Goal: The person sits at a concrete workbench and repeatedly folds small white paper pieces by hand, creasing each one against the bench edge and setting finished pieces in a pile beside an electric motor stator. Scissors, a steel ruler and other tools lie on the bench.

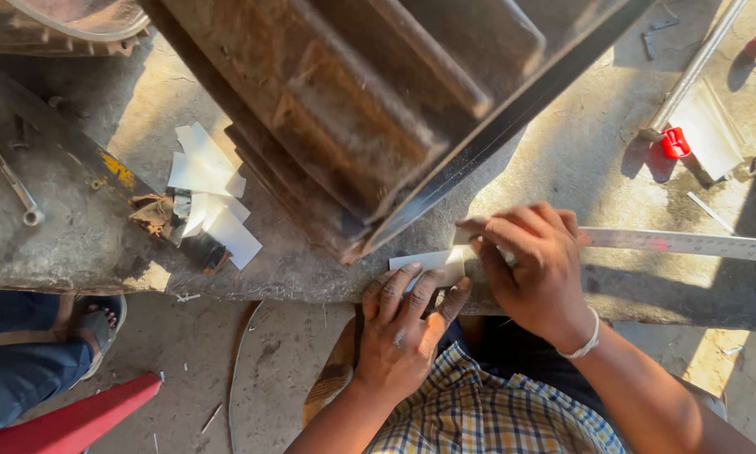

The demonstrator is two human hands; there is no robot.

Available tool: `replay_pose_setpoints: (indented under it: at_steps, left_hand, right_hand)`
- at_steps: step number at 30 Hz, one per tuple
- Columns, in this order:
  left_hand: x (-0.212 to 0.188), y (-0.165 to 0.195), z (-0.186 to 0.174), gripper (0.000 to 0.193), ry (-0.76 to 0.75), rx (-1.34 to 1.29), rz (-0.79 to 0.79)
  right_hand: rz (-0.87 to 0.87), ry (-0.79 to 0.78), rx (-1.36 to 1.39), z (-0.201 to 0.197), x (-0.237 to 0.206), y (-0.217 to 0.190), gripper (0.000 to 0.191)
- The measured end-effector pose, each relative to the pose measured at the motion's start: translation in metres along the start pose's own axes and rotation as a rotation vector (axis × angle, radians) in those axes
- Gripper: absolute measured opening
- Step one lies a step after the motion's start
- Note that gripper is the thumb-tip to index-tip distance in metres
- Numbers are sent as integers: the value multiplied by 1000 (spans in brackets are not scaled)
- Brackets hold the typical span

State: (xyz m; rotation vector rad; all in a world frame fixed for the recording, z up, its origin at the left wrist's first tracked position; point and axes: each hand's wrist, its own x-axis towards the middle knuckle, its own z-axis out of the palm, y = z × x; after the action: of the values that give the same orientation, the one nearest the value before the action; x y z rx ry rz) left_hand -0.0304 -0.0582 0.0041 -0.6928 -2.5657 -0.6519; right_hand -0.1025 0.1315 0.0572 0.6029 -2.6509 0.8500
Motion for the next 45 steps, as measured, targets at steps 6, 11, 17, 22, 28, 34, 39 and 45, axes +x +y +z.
replay_pose_setpoints:
  at_steps: [6, 11, 17, 22, 28, 34, 39, 45]
  left_hand:
    - [-8, 2, 10, 37, -39, 53, -16]
    - [-14, 4, 17, 40, 35, 84, -27]
    - [-13, 19, 14, 42, 64, 160, -34]
    - [-14, 29, 1, 34, 116, 223, 4]
    - [-26, 42, -23, 30, 131, 61, 142]
    - [-28, 60, -19, 20, 436, -499, -177]
    - [-35, 52, -1, 14, 215, -965, -196]
    - [-49, 49, 18, 20, 151, -1468, -503]
  right_hand:
    - [-63, -56, -21, -1, -8, 6, 28]
    - [-59, -131, -54, -7, -15, 6, 29]
    - [-59, -185, -71, -23, -39, -6, 25]
    - [-78, -127, -40, -30, -55, -6, 29]
    - [-116, -64, -43, -25, -38, -9, 35]
    - [-173, 56, 365, -30, -71, -21, 27]
    - [31, -104, 952, -12, -118, -10, 12]
    - [86, -115, 983, -1, -127, -7, 20]
